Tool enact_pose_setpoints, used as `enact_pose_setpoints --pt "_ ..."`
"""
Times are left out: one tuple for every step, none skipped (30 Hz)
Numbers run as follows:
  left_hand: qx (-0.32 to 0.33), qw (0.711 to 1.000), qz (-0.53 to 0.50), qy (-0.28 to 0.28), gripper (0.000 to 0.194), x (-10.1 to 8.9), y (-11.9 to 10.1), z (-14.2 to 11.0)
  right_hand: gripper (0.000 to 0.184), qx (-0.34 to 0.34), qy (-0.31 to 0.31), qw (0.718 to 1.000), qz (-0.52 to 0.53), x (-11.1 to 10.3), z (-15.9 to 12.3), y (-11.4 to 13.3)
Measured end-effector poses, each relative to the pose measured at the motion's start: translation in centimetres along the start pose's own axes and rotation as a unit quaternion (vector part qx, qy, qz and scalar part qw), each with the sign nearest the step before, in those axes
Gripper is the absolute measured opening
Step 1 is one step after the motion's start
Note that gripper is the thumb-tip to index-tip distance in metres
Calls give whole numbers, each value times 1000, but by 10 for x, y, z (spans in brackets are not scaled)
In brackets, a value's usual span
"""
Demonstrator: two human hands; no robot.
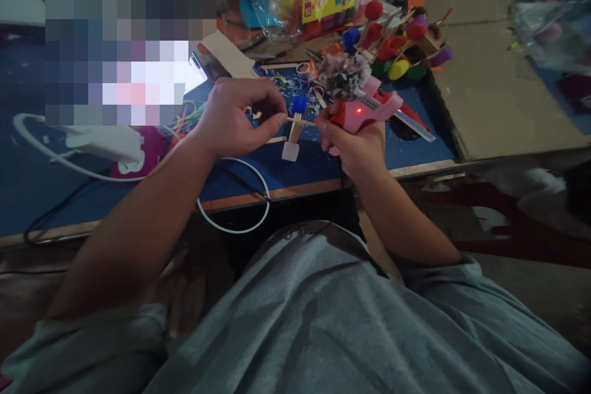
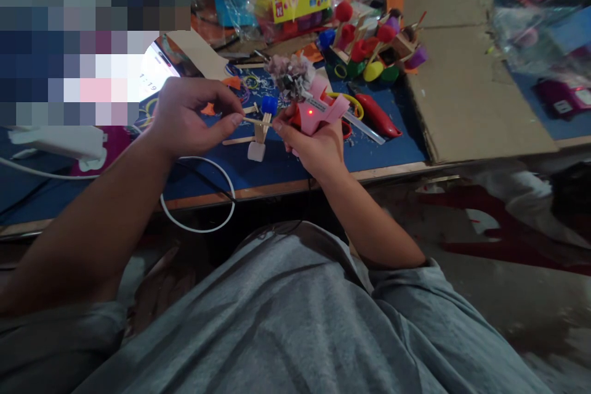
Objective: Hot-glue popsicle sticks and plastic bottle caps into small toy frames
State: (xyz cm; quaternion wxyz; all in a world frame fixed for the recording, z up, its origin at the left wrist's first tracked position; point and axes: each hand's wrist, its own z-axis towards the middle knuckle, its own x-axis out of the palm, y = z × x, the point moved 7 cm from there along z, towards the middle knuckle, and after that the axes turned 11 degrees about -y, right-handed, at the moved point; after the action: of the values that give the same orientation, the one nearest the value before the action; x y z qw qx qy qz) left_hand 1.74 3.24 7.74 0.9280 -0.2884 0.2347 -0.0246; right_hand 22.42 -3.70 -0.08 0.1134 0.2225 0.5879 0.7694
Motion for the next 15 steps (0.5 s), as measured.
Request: enact_pose_setpoints --pt "3 1000 0 -1 9 0 0 0 63 2 -1 1000 8 1 0 2" --pt "5 1000 2 0 8 0 0 0 62 3 0 1000 12 1 0 4" --pt "6 1000 7 0 8 0 0 0 62 6 1 1000 13 2 0 5" --pt "6 1000 10 0 8 0 0 0 63 8 2 1000 11 3 0 5" --pt "7 1000 12 -3 8 0 0 0 64 9 3 1000 8 3 1 6" --pt "6 1000 12 -4 7 0 0 0 64 10 2 1000 4 2 1 5" --pt "5 1000 9 -5 7 0 0 0 65 11 2 1000 -1 2 1 5" --pt "5 1000 6 -6 8 0 0 1 65 11 2 1000 -6 1 1 4" --pt "7 1000 1 -8 8 0 -1 1 65 9 3 1000 -10 1 2 4" --pt "9 1000 -2 -9 8 0 -1 1 65 7 5 1000 -13 1 2 3" --pt "11 1000 -3 -9 8 0 -2 1 65 5 7 1000 -16 0 2 2" --pt "13 1000 -2 -8 8 0 -2 1 64 2 9 1000 -17 0 2 1" --pt "14 1000 0 -7 8 0 -2 1 64 0 11 1000 -16 0 2 1" --pt "12 1000 3 -5 7 0 -2 1 64 -2 12 1000 -14 0 2 0" --pt "11 1000 4 -4 7 0 -1 1 64 -3 12 1000 -14 0 2 -1"
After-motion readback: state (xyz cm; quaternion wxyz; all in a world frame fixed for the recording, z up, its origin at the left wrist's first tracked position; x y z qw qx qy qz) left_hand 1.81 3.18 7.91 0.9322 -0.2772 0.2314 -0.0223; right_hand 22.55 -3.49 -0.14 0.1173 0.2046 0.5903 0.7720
